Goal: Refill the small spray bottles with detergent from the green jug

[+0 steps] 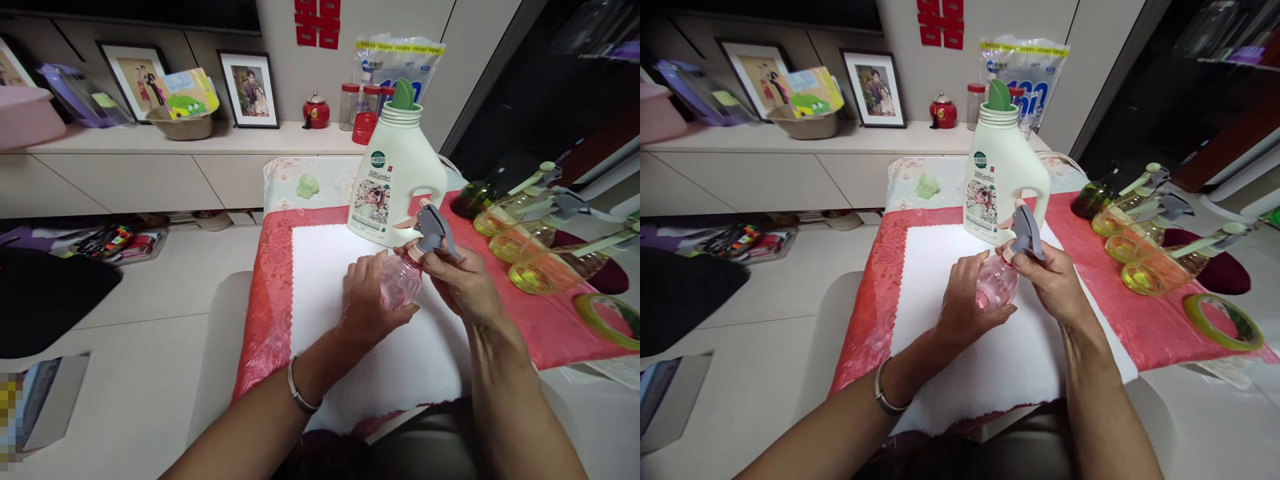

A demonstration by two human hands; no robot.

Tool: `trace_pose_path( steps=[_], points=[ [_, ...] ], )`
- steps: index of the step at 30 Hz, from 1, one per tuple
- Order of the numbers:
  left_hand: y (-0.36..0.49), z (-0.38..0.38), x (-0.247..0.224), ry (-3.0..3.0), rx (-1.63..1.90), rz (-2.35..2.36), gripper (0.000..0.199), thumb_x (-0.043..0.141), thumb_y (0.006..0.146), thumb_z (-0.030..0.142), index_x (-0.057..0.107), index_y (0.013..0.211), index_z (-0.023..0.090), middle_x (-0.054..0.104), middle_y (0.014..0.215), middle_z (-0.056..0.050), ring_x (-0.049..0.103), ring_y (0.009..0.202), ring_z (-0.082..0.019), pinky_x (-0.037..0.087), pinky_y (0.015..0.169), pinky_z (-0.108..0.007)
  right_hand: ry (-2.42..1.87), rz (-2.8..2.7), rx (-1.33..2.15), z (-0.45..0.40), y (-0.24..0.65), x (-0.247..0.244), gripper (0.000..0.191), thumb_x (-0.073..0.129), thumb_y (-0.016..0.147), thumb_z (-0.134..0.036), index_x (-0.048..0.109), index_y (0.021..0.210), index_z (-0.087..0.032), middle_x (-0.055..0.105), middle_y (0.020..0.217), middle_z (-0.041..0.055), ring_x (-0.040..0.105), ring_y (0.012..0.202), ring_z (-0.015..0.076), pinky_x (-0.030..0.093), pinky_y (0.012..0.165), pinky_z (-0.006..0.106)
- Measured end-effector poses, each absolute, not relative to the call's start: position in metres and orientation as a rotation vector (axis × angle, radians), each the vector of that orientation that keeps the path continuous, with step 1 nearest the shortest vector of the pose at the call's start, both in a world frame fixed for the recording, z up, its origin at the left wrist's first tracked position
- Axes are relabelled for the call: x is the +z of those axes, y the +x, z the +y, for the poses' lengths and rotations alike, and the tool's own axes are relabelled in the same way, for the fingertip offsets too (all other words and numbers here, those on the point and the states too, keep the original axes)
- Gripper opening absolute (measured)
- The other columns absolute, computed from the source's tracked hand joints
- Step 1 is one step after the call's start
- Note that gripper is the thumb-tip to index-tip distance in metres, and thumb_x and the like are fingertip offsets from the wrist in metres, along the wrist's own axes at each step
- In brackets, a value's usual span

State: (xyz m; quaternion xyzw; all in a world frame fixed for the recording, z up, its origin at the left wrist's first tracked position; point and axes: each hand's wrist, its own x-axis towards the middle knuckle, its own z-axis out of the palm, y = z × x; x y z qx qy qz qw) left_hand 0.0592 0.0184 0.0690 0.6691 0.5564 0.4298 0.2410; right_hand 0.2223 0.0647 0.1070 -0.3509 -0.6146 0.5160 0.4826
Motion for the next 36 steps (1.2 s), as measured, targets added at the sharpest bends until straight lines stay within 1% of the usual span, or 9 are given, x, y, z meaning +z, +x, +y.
trace_pose_path(
  steps=[4,8,15,17,19,21,23,30,36],
  points=[
    [0.059,0.019,0.066,1.922,1.154,1.636,0.101,0.089,0.059,0.042,0.043,0.145,0.017,0.061,0.125,-0.014,0.056,0.112,-0.035,0.047,0.098,-0.054,-0.904,-1.518,1.183,0.065,0.219,0.101,0.034,0.081,0.086,-0.047,0.072,0.104,-0.020,0.065,0.107,0.0048,0.062,0.099,0.0180,0.054,0.089,0.029],
    [0.059,0.017,0.064,2.022,1.189,1.645,0.100,0.088,0.065,0.041,0.041,0.152,0.026,0.059,0.121,-0.011,0.056,0.107,-0.032,0.048,0.096,-0.049,-0.933,-1.530,1.122,0.067,0.220,0.095,0.033,0.081,0.086,-0.047,0.072,0.104,-0.020,0.064,0.106,0.0035,0.060,0.097,0.0164,0.051,0.089,0.027],
    [0.057,0.018,0.070,2.026,1.133,1.603,0.097,0.087,0.067,0.036,0.042,0.153,0.036,0.053,0.117,-0.009,0.054,0.106,-0.029,0.050,0.095,-0.045,-1.102,-1.697,0.776,0.057,0.214,0.108,0.040,0.076,0.088,-0.055,0.069,0.091,-0.016,0.056,0.079,0.0006,0.049,0.070,0.0102,0.040,0.063,0.020],
    [0.055,0.019,0.072,1.967,1.135,1.572,0.097,0.086,0.067,0.035,0.042,0.154,0.036,0.053,0.117,-0.008,0.054,0.106,-0.028,0.050,0.097,-0.045,-1.059,-1.765,0.764,0.057,0.213,0.112,0.037,0.074,0.090,-0.053,0.070,0.096,-0.017,0.059,0.083,0.0011,0.053,0.074,0.0113,0.043,0.066,0.020],
    [0.054,0.020,0.074,1.916,1.146,1.552,0.097,0.086,0.067,0.035,0.042,0.154,0.036,0.051,0.117,-0.008,0.054,0.107,-0.028,0.050,0.099,-0.044,-0.981,-1.804,0.893,0.059,0.215,0.111,0.035,0.072,0.093,-0.050,0.071,0.111,-0.020,0.064,0.100,0.0026,0.060,0.091,0.0151,0.050,0.079,0.023],
    [0.053,0.021,0.075,1.878,1.143,1.554,0.098,0.086,0.066,0.033,0.042,0.154,0.036,0.050,0.116,-0.007,0.054,0.108,-0.028,0.049,0.100,-0.044,-0.911,-1.761,1.044,0.062,0.215,0.108,0.038,0.071,0.095,-0.048,0.068,0.124,-0.023,0.062,0.119,0.0036,0.060,0.110,0.0183,0.051,0.095,0.027],
    [0.052,0.022,0.075,1.855,1.123,1.563,0.099,0.087,0.065,0.033,0.042,0.154,0.036,0.049,0.116,-0.007,0.054,0.108,-0.028,0.049,0.101,-0.045,-0.855,-1.648,1.134,0.064,0.214,0.104,0.038,0.074,0.093,-0.043,0.067,0.126,-0.026,0.060,0.127,0.0033,0.057,0.119,0.0189,0.050,0.103,0.029],
    [0.053,0.020,0.076,1.881,1.085,1.544,0.098,0.087,0.067,0.035,0.041,0.154,0.038,0.048,0.119,-0.007,0.053,0.113,-0.030,0.047,0.102,-0.048,-0.789,-1.410,1.121,0.069,0.209,0.100,0.038,0.088,0.079,-0.032,0.073,0.114,-0.027,0.064,0.115,0.0011,0.060,0.111,0.0159,0.050,0.104,0.027],
    [0.055,0.019,0.074,1.919,1.066,1.582,0.099,0.088,0.068,0.036,0.040,0.154,0.038,0.048,0.122,-0.009,0.053,0.112,-0.031,0.048,0.101,-0.049,-0.820,-1.487,1.074,0.069,0.215,0.101,0.037,0.086,0.083,-0.033,0.073,0.117,-0.028,0.064,0.115,0.0015,0.060,0.105,0.0131,0.051,0.095,0.022]
  ],
)
